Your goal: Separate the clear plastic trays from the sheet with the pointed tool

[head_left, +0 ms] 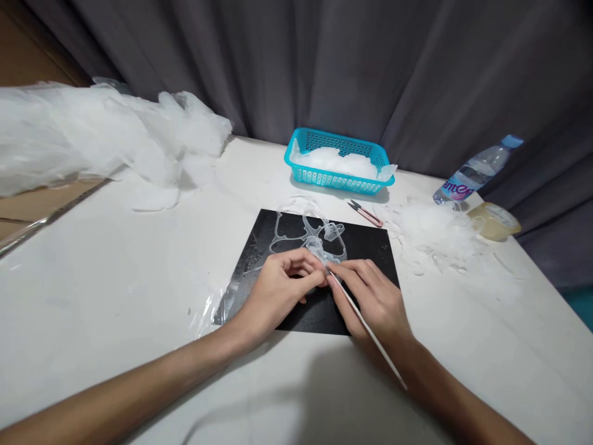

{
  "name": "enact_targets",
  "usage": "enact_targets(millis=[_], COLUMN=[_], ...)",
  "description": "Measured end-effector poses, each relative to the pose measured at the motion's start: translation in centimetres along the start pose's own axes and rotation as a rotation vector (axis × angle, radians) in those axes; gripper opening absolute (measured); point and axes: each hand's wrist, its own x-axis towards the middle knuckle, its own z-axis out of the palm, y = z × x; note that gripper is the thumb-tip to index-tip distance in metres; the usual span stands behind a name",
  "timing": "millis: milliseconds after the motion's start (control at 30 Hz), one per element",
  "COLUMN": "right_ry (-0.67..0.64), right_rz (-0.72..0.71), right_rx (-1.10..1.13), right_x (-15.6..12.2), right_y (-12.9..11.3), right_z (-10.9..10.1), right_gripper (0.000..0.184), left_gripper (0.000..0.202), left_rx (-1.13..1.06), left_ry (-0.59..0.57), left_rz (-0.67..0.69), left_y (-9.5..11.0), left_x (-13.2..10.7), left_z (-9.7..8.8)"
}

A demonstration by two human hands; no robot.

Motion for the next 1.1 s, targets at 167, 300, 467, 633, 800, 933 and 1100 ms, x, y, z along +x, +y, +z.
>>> enact_targets(millis=[167,300,467,633,800,933,1100], right_ry=[-0.011,-0.017,-0.011,0.043,0.142,0.208,0.153], right_rz=[0.006,0.069,0.188,0.3,0.379,0.451,0.383], right_rx=[-0.012,0.012,0.064,0.087,0.075,0.058,0.159], right_x=[0.0,0.3,0.7,1.2,1.7,1.9,2.1], right_y=[0.1,0.7,2.0,3.9,6.4,7.9,6.9], right_z=[0.0,-0.6,-1.3,-2.0,-2.8,-3.1,-3.2], right_gripper=[0.021,0.022,0.022,0.019,0.017,0.018,0.017], left_gripper=[0.017,0.015,0.016,0.017,0.022,0.024,0.023], left_rx=[0.051,0.091,0.138,0.152,0.135,0.14,0.234], left_ry=[0.026,0.038,0.027,-0.002,-0.012,-0.042,-0.192], left_rz=[0.029,0.019,0.002,-0.001,0.009,-0.014,-0.028], left_y=[0.2,0.3,0.6,0.9,0.6,0.6,0.7], left_x=[0.0,-0.1,-0.1,-0.1,-0.1,-0.1,0.5], left_z=[-0.2,-0.4,-0.5,-0.9,-1.2,-1.2,-2.3])
